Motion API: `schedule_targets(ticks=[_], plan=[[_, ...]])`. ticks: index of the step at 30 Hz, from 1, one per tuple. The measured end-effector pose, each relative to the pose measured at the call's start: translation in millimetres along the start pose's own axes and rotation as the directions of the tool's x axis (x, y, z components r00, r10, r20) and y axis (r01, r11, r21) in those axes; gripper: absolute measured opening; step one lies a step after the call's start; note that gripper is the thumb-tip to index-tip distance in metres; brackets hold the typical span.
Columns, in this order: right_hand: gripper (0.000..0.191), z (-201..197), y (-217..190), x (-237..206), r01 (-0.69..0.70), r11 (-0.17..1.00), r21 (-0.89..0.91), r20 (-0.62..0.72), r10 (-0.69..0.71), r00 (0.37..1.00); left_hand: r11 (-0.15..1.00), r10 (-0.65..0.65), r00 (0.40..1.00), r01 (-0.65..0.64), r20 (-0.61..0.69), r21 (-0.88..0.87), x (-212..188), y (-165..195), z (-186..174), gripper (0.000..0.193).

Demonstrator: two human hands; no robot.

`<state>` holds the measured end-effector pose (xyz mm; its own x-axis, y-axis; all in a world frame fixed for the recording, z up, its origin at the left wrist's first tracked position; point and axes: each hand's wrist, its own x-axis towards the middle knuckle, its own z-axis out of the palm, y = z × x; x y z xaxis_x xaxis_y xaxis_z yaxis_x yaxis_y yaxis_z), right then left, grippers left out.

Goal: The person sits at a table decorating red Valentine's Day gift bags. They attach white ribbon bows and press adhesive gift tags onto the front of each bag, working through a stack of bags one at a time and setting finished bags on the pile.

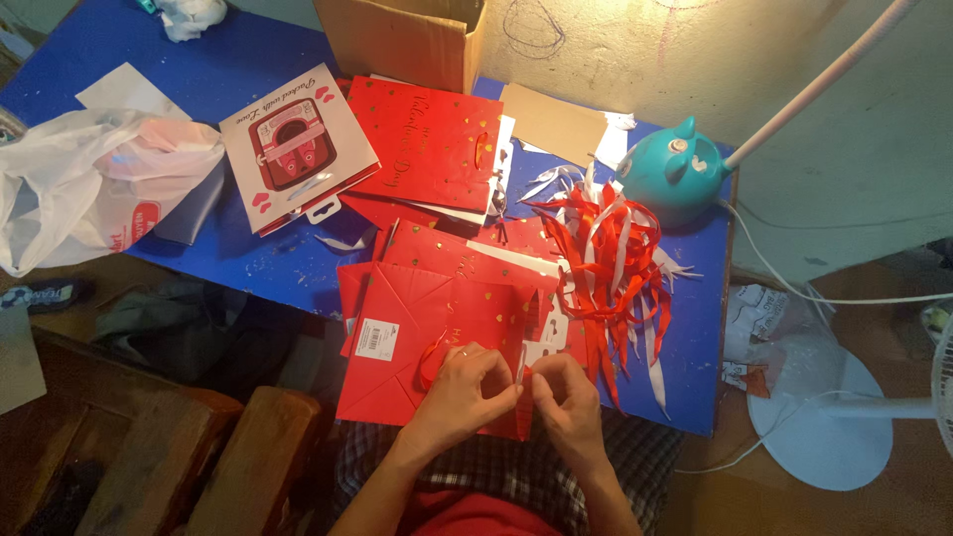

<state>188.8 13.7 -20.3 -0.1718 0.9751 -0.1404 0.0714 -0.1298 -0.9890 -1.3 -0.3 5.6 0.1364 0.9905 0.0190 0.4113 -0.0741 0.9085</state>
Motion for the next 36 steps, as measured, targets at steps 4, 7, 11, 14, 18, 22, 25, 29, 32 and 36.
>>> schedule_targets(ticks=[4,7,11,14,18,22,25,29,32,36], plan=[[0.016,-0.4,-9.5,0.3,0.218,0.885,-0.413,0.058,-0.213,0.975,0.999,0.045,0.999,-0.045,-0.028,0.018,0.8,-0.3,0.1,0.022],[0.02,-1.1,-18.8,1.1,0.38,0.734,-0.563,0.191,-0.332,0.924,0.999,0.051,0.999,-0.051,-0.019,0.003,0.8,-2.6,0.3,0.022],[0.015,-2.4,-18.5,2.4,0.404,0.724,-0.559,0.235,-0.329,0.914,0.999,0.053,0.998,-0.053,-0.015,0.007,1.0,-4.7,0.7,0.021],[0.015,-3.3,-6.5,4.0,0.448,0.675,-0.586,0.235,-0.388,0.891,0.998,0.062,0.998,-0.062,-0.021,0.016,2.3,-4.1,1.2,0.022],[0.01,-1.7,11.8,6.3,0.024,0.976,-0.217,-0.027,-0.03,0.999,0.999,0.035,0.999,-0.035,-0.009,0.018,1.5,-2.2,0.1,0.023],[0.015,-6.5,10.3,7.0,0.131,0.949,-0.288,0.0,-0.137,0.991,0.999,0.033,0.999,-0.033,-0.003,0.023,3.3,-1.3,-0.5,0.022],[0.026,-4.9,-1.3,4.6,0.287,0.9,-0.329,0.113,-0.264,0.958,1.0,0.026,1.0,-0.026,-0.012,0.014,2.9,-1.6,-0.7,0.022],[0.025,-4.5,-13.2,2.6,0.372,0.807,-0.459,0.203,-0.312,0.928,1.0,0.006,1.0,-0.006,-0.014,0.004,1.3,-2.6,-1.3,0.023],[0.018,-4.6,-9.1,4.0,0.377,0.785,-0.492,0.202,-0.318,0.926,1.0,0.004,1.0,-0.003,-0.013,0.024,1.5,-2.5,-1.5,0.023],[0.011,-3.1,7.9,5.9,0.259,0.919,-0.296,0.099,-0.24,0.966,1.0,0.013,1.0,-0.013,-0.001,0.026,2.4,-1.9,-1.4,0.024]])
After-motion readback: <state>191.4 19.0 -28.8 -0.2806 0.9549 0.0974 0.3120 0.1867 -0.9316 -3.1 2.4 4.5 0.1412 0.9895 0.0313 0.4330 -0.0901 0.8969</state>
